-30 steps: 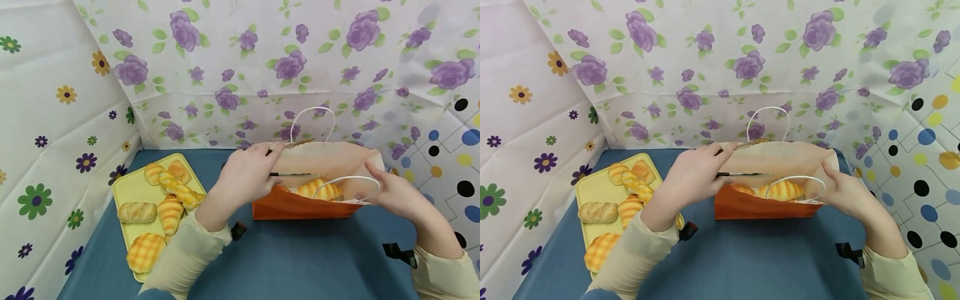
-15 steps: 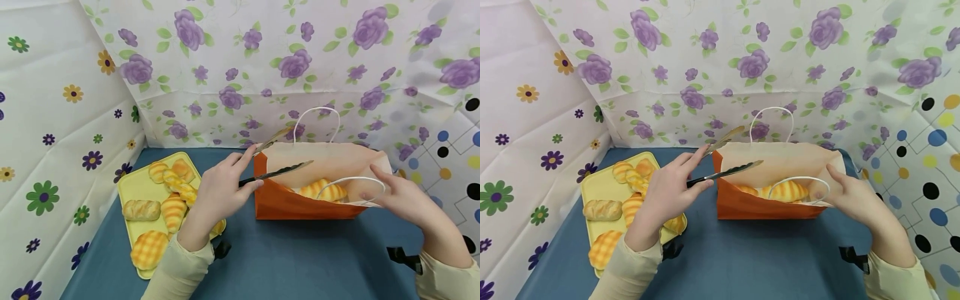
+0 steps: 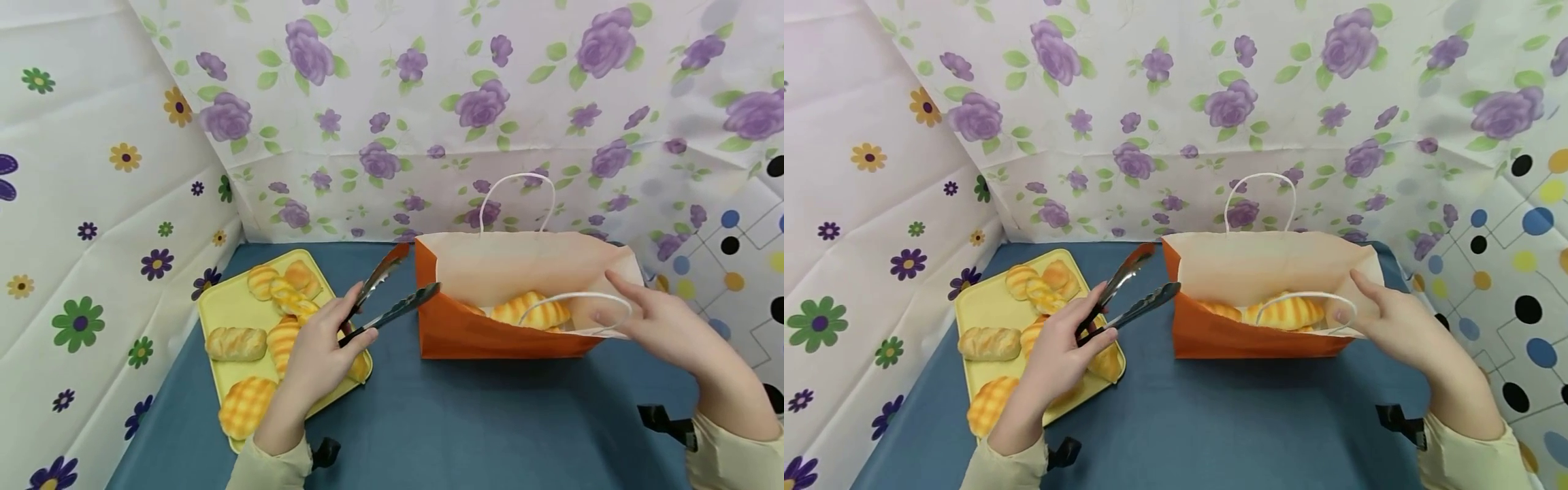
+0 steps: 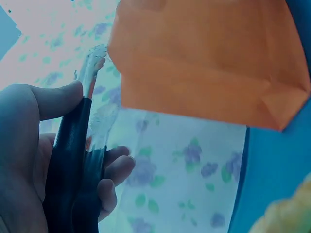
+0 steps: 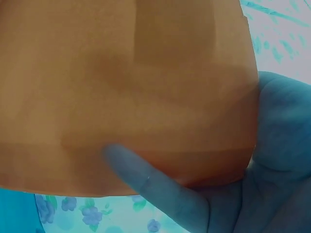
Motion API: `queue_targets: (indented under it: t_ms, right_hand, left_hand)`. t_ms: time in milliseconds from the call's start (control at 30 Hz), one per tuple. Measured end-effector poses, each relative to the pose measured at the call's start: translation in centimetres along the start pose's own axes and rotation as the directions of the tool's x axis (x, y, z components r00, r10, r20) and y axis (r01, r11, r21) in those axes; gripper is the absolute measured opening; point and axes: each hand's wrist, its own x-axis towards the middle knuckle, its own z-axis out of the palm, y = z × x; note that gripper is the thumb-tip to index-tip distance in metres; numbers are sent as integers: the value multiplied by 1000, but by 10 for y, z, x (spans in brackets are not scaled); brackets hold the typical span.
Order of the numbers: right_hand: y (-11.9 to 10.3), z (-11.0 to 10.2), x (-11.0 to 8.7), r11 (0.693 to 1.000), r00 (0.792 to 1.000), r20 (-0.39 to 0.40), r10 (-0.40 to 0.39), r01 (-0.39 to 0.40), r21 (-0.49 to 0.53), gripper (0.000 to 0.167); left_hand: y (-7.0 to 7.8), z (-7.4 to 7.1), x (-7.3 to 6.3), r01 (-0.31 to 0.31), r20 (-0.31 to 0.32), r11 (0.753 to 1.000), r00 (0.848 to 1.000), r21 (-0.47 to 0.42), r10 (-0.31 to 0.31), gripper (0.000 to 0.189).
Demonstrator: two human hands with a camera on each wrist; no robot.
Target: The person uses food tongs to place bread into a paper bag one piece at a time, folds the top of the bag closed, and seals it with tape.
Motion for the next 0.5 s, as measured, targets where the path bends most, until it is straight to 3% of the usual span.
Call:
queue_targets:
  t_ms: [267, 500]
  right_hand:
    - [0, 3, 1, 999, 1000, -15, 21, -21, -28, 94]
    - [1, 3, 3, 998, 999, -24, 28, -29, -47, 95]
  left_hand:
    - [-33, -17, -34, 89, -102, 995, 990, -40, -93, 68]
    - [-64, -40, -68, 175, -142, 983, 976, 52, -166, 75]
